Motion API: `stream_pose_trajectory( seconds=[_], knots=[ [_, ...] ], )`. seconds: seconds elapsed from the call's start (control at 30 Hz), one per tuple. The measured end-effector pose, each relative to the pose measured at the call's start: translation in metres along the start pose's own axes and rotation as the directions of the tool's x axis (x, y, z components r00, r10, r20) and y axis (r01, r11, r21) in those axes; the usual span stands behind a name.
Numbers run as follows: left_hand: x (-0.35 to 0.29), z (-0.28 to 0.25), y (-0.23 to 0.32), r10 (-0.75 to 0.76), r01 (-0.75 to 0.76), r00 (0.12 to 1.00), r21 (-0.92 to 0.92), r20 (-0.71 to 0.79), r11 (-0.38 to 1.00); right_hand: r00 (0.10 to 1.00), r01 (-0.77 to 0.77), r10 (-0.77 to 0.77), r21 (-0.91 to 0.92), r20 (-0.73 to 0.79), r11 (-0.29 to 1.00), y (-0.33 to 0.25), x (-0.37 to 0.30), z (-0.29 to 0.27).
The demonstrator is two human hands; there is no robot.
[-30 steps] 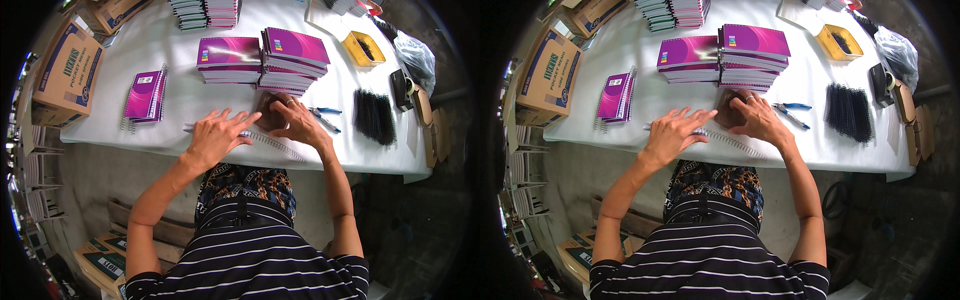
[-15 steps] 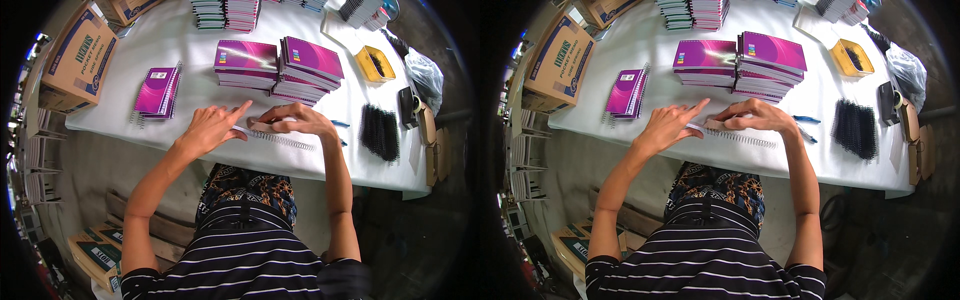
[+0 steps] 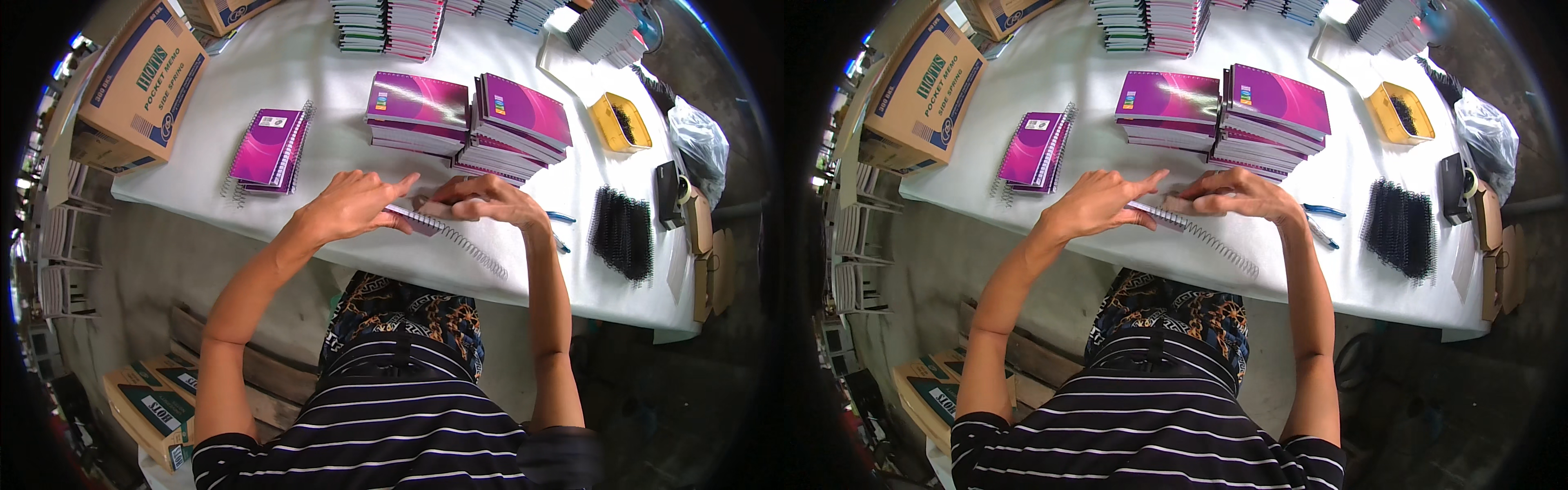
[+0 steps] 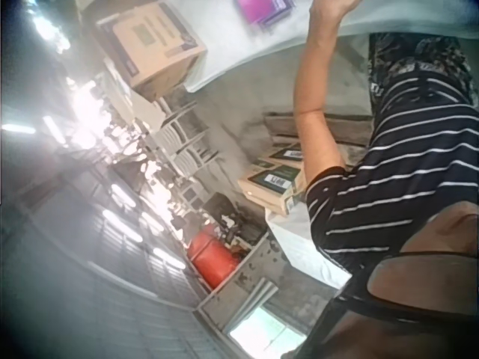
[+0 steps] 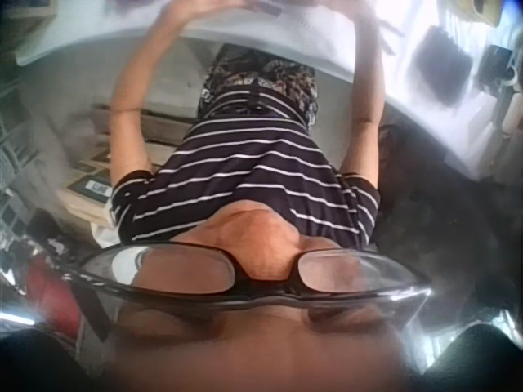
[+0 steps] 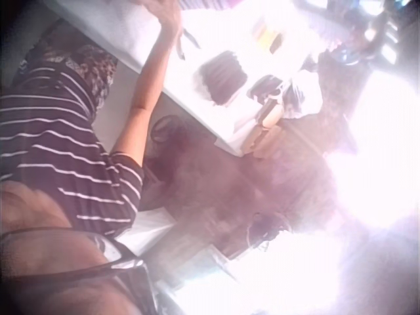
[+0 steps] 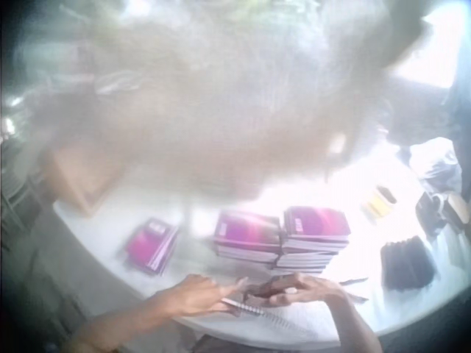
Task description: The person assembles spiral-bound notebooks by inserting metal coils into pre-punched holes. They repeatedly pick up a notebook, align a coil, and use pliers to secure the coil, then place the finished notebook on a stack.
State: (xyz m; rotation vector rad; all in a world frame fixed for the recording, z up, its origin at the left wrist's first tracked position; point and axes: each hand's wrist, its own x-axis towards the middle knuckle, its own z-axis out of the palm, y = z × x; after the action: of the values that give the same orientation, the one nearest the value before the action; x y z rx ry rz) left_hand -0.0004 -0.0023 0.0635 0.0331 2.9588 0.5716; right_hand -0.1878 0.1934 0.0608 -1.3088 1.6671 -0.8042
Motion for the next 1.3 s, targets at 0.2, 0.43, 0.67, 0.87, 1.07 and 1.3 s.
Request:
stream_pose_trajectory(
  seconds=[0.2,0.43,0.67,0.87,1.07,1.3],
  knots=[
    [-0.007,-0.009,0.010,-0.074,0.081,0.994,0.082,-0.081,0.993,0.992,0.122,-0.125,0.155,0.011,0.980,0.000,0.006,0.000],
    [-0.012,-0.001,-0.006,-0.163,0.108,0.972,-0.292,-0.172,0.950,0.995,0.098,-0.094,0.169,-0.031,0.981,0.003,0.004,-0.002],
    [-0.010,0.035,-0.011,-0.291,-0.088,0.868,-0.702,-0.402,0.706,0.999,-0.031,0.030,0.028,0.023,0.999,-0.010,0.014,-0.002],
    [-0.008,0.053,-0.012,-0.317,-0.133,0.835,-0.723,-0.450,0.678,0.985,0.163,-0.170,0.247,0.008,0.955,-0.003,0.016,0.000],
    [-0.006,0.058,-0.014,-0.256,-0.184,0.818,-0.656,-0.515,0.732,0.994,0.107,-0.110,0.092,0.024,0.990,-0.014,0.018,-0.001],
    [-0.009,0.058,-0.013,-0.310,-0.136,0.854,-0.754,-0.418,0.643,0.996,0.091,-0.089,0.098,-0.018,0.991,-0.018,0.027,0.007]
  ],
)
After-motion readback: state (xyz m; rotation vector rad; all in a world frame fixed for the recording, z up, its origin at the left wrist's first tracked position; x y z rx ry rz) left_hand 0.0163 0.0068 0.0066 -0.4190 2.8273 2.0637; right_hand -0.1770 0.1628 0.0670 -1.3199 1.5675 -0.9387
